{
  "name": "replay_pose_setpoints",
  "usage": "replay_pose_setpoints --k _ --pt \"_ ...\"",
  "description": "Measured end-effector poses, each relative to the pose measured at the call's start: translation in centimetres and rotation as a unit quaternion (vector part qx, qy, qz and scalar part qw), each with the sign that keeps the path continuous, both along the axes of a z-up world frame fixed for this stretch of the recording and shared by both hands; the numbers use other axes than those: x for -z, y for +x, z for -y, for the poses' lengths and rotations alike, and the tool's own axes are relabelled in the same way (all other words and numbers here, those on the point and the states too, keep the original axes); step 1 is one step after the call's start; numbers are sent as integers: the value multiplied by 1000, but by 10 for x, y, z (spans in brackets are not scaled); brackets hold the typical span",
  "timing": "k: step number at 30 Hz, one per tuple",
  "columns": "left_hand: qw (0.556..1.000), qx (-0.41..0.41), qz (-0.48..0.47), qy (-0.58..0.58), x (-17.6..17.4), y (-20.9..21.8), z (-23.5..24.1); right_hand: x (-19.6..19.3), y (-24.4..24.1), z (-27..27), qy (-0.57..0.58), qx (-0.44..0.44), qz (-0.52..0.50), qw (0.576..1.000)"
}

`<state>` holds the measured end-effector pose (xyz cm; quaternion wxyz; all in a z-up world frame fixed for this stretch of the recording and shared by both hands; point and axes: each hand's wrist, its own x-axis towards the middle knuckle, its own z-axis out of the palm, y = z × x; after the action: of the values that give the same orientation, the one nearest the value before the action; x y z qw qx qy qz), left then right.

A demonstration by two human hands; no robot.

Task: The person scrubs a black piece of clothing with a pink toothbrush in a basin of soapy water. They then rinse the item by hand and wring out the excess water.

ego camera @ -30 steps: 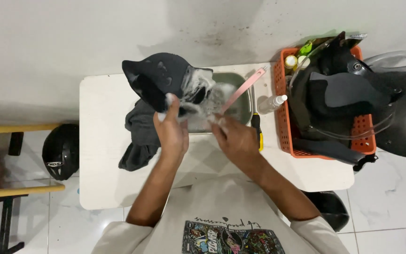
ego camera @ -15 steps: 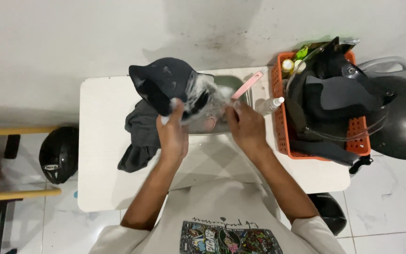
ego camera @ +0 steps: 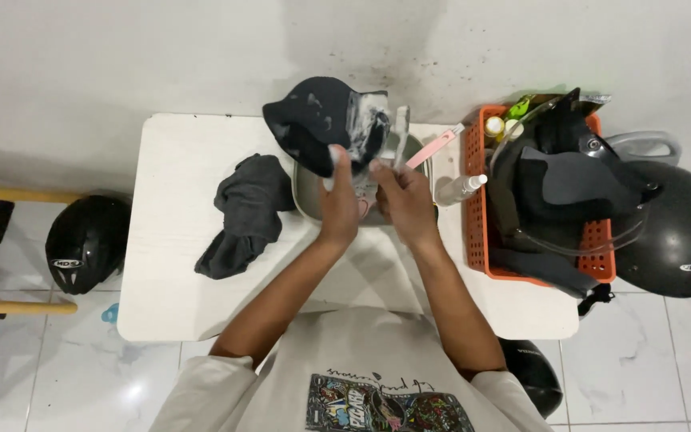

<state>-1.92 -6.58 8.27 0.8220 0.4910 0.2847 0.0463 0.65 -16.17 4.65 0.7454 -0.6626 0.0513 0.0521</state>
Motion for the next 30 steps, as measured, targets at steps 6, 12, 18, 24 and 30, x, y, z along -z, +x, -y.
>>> replay_pose_setpoints --k 6,12,18,24,30 --pt "979 153 99 95 44 15 -24 -21 2 6 86 32 -26 995" --pt "959 252 112 69 63 24 -57 -24 3 19 31 40 0 999" --pt "976 205 67 23 28 26 -49 -41 -2 19 -170 23 62 983" --pt "980 165 2 -108 91 45 -70 -58 -36 30 -361 -11 203 910" --pt "978 191 41 -72 43 39 -63 -23 -51 28 -455 40 258 851"
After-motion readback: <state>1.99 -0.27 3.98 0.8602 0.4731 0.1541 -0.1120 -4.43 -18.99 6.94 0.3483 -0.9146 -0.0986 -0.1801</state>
